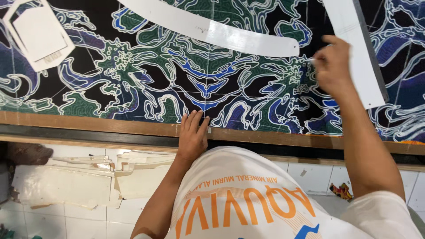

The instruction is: The person places and adjusts several white paper pieces on a patterned surface, repeatedly repositioning and aligning them by hand. The person handles the pieces one at a time, smoothing and shifting them across the surface.

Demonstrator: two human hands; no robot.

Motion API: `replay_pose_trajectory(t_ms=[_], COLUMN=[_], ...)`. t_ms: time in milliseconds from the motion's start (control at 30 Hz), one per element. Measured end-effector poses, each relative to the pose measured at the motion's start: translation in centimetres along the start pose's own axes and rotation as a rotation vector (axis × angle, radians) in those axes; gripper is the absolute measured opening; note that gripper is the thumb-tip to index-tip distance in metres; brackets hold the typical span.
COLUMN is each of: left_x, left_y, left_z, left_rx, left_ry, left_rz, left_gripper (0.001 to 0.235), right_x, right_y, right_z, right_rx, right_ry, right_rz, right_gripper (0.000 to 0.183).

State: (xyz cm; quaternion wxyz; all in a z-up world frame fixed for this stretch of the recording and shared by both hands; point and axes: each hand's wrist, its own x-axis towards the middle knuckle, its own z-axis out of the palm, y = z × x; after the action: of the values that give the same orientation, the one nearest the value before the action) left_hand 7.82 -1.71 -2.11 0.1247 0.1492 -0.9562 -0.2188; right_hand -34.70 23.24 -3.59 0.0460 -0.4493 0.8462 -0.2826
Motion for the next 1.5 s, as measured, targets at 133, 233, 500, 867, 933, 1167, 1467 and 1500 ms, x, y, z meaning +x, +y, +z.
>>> replay_pose_trajectory(t_ms=[133,233,500,867,933,1167,1467,1500], left_x=[-0.1,-0.2,-0.3,1.3,2.0,5.3,7.7,8.1], left_y=[0.0,-0.2,-0.4,1.5,1.9,-0.5,-8.7,-9.6], left_z=[0.0,0.0,0.4,-1.8,-2.1,-3.4,-4.5,-4.4], left_rx=[0.039,0.053,0.039,-0.321,-0.687,-2.016,-1.594,-1.539], left_ry=[0.017,0.045,0.062,0.134,0.140,0.357,0.671,0.669], left_rz=[0.018,0.023,0.015,-0.234,-0.455,-0.690,-0.766,-0.786], left_gripper=[0.041,0.039,0.040,0.035,0.039,0.037,0.038,0.044], right_x=[4.0,5.8,7.4,0.9,-2.3,-7.0,-3.6,-2.6], right_y=[-2.3,-2.9,-3.2,-18.2,-21.3,-23.0,-13.8,-12.9], right_z=[3.6,4.8,4.0,-5.3,-5.8,-4.8,-1.1,-0.4], right_rx=[-0.004,-0.056,-0.124,-0.046,0.000,0.340,0.416,0.415], right_ry=[-0.118,-0.170,-0.154,0.033,0.017,-0.100,-0.131,-0.129], right_rz=[-0.097,-0.105,-0.082,-0.504,-0.676,-0.436,0.133,0.152], right_gripper=[0.009,0.007,0.006,0.017,0.027,0.023,0.011,0.009])
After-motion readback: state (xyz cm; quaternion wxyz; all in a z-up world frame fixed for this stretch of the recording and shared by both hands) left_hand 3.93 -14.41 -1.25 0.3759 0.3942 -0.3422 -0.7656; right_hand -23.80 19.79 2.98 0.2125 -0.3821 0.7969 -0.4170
